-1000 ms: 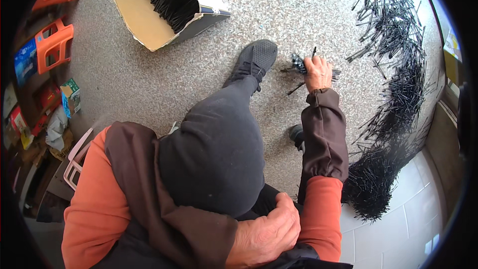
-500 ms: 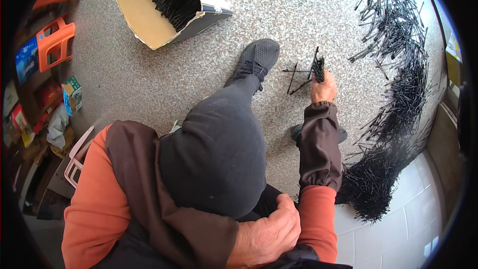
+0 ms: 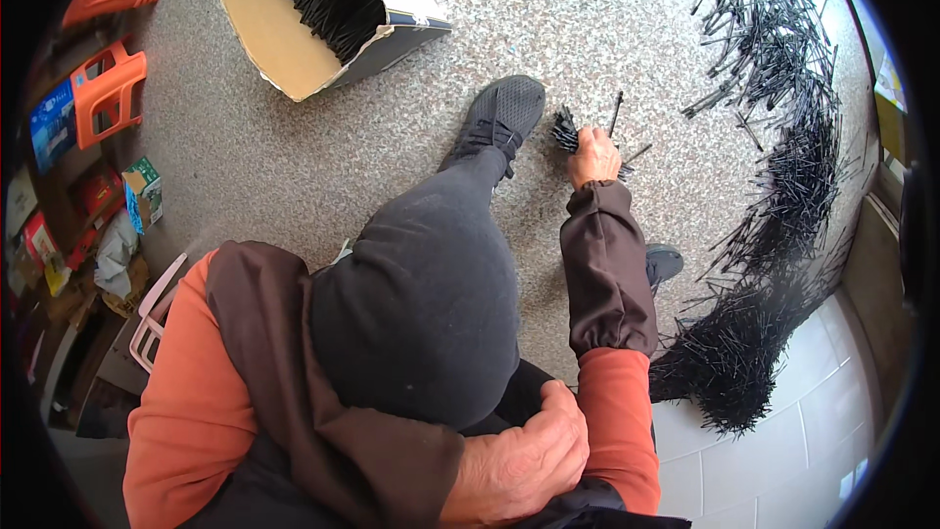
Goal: Gathering and bundling black cable ties from the floor into a cardboard box.
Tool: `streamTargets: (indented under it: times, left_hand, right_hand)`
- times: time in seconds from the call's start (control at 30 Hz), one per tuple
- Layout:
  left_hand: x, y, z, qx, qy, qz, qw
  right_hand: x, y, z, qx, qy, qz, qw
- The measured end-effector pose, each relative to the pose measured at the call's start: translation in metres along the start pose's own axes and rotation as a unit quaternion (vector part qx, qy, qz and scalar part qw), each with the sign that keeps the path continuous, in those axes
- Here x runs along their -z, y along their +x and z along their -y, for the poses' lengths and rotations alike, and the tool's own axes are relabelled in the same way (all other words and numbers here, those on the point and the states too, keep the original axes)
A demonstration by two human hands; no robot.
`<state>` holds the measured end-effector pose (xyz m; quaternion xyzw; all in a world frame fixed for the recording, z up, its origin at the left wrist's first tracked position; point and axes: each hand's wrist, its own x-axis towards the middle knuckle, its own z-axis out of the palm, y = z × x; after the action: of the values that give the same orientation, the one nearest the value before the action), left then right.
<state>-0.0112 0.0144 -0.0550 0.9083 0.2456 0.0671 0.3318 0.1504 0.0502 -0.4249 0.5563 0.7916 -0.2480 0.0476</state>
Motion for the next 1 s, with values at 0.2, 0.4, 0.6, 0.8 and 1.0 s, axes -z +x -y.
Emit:
streamTargets:
  times: [0.2,0.4,0.6,0.8,1.0]
  left_hand:
    - [0.000,-0.002,-0.001,0.005,-0.001,-0.009,1.000]
    - [0.001,-0.003,0.001,-0.004,0.003,-0.007,1.000]
    - [0.002,0.000,0.001,-0.003,0.000,0.002,1.000]
    - [0.003,0.001,0.000,-0.011,-0.001,0.009,1.000]
    - [0.001,0.003,0.002,0.015,-0.020,-0.018,1.000]
  right_hand:
    - [0.043,-0.011,-0.047,-0.143,0.251,-0.139,0.947]
    - [0.057,-0.043,-0.087,0.057,-0.048,-0.097,0.993]
    - [0.038,-0.055,-0.080,0.202,-0.150,-0.004,0.968]
    - [0.021,-0.056,-0.088,0.186,-0.137,0.019,0.973]
    - [0.032,-0.031,-0.054,-0.123,0.097,-0.107,0.982]
